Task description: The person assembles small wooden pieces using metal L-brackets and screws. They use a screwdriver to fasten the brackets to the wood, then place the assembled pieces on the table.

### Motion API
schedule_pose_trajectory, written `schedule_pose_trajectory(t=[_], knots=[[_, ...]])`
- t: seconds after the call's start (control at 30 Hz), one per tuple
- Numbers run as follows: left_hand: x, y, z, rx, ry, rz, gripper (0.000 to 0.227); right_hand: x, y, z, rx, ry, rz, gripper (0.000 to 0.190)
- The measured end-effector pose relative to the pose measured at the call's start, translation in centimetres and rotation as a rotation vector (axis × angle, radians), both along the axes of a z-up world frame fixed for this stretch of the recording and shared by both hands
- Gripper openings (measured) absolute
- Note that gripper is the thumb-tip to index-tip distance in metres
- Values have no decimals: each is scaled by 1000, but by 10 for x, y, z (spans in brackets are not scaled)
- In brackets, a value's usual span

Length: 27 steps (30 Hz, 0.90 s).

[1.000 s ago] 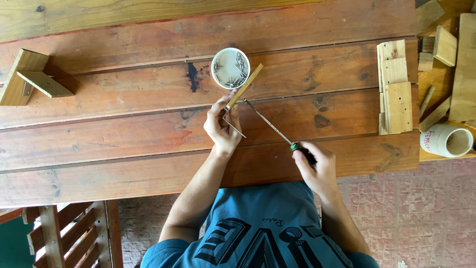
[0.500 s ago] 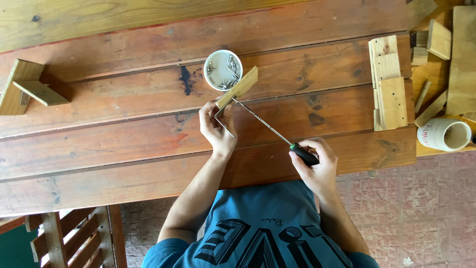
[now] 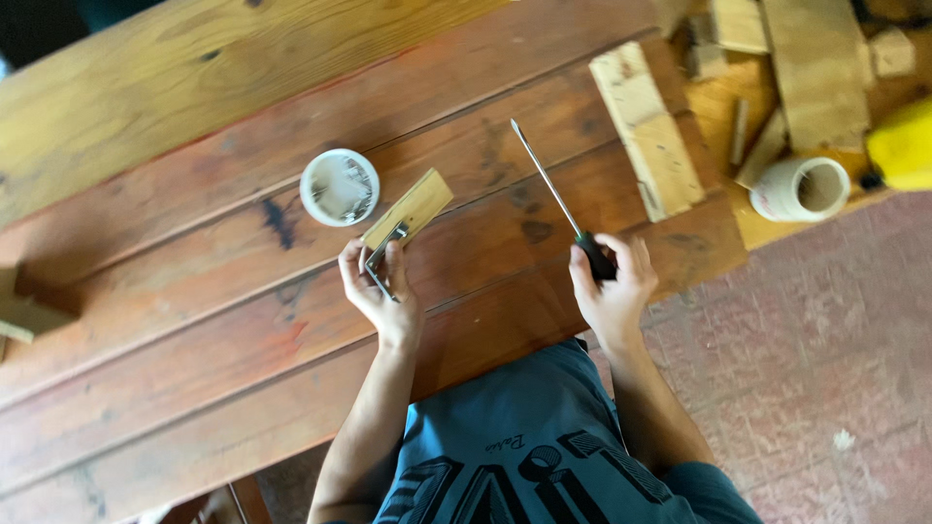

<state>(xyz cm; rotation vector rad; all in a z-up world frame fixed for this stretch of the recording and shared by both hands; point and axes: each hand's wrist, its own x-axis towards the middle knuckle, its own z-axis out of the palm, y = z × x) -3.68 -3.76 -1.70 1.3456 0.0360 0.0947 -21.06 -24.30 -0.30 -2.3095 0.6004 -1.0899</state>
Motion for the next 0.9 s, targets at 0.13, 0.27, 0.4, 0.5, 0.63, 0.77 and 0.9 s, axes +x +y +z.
schedule_pose_trajectory(t=[0.13,0.27,0.4,0.5,0.63,0.77,0.9], knots=[[-11,-17,-13,-47,8,-96,32,3,-22,-11,-108,-16,-91,19],[-25,-48,12,-106,76,-149,31,3,-35,-18,-180,-7,-155,18],[-35,-70,21,-113,137,-208,34,-1,-41,-19,-197,41,-214,18],[-42,-83,30,-118,146,-238,33,-4,-41,-28,-163,88,-260,20],[-45,-94,19,-112,158,-243,34,-8,-43,-40,-125,115,-250,22],[-50,-104,15,-136,168,-213,35,-6,-46,-33,-109,132,-223,22],[-47,-94,-10,-107,126,-206,34,-6,-49,-17,-160,49,-156,33]])
